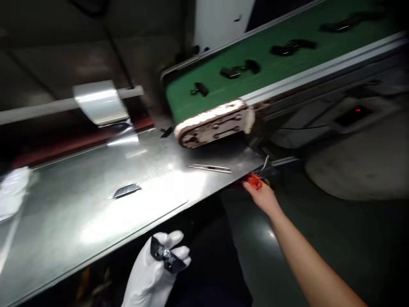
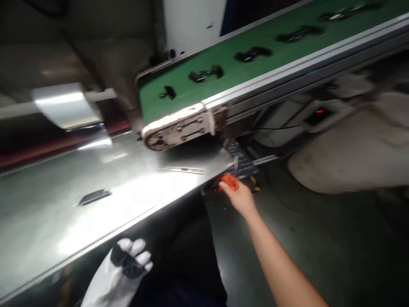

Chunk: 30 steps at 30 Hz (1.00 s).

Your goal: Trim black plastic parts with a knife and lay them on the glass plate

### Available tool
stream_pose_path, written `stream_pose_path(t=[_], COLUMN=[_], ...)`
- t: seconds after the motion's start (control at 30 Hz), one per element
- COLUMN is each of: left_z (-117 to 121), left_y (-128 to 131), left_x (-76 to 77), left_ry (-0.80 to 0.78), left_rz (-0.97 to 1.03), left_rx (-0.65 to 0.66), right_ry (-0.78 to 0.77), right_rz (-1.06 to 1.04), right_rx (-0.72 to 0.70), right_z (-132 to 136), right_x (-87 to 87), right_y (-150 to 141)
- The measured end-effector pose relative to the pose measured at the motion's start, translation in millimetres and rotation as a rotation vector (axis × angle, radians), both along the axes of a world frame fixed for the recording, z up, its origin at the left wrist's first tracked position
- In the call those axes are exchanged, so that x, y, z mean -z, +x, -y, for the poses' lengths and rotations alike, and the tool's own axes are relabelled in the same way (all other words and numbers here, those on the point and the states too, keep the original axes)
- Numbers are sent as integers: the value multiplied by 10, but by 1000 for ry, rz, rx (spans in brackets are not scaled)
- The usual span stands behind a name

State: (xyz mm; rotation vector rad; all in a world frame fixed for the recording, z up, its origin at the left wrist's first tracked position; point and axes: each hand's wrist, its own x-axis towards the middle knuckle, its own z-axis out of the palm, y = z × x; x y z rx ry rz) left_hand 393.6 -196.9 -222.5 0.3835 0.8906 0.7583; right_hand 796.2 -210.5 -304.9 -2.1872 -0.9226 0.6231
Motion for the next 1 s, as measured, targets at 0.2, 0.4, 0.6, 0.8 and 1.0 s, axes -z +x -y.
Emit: stream_pose_path(t=[0.2, 0.4, 0.6, 0.8, 1.0], left_z=[-159, -267, -299, -402, -759], left_y=[-170, -360, -581, -720, -724], left_x=[-200, -123, -79, -112, -331], left_ry=[190, 352, 378, 336, 264], left_rz=[266, 162, -183, -258, -310], left_rx=[-206, -281, -321, -399, -405], right_ry=[-215, 350, 400, 405, 465], right_rz=[-150, -212, -31, 66, 108], right_rx=[-430, -968, -1250, -1392, -1452], right_z=[-273, -238, -675, -979, -1654], right_x=[-104, -1239, -1576, -1490, -1622], right_y=[-674, -2084, -2723, -2894, -2913])
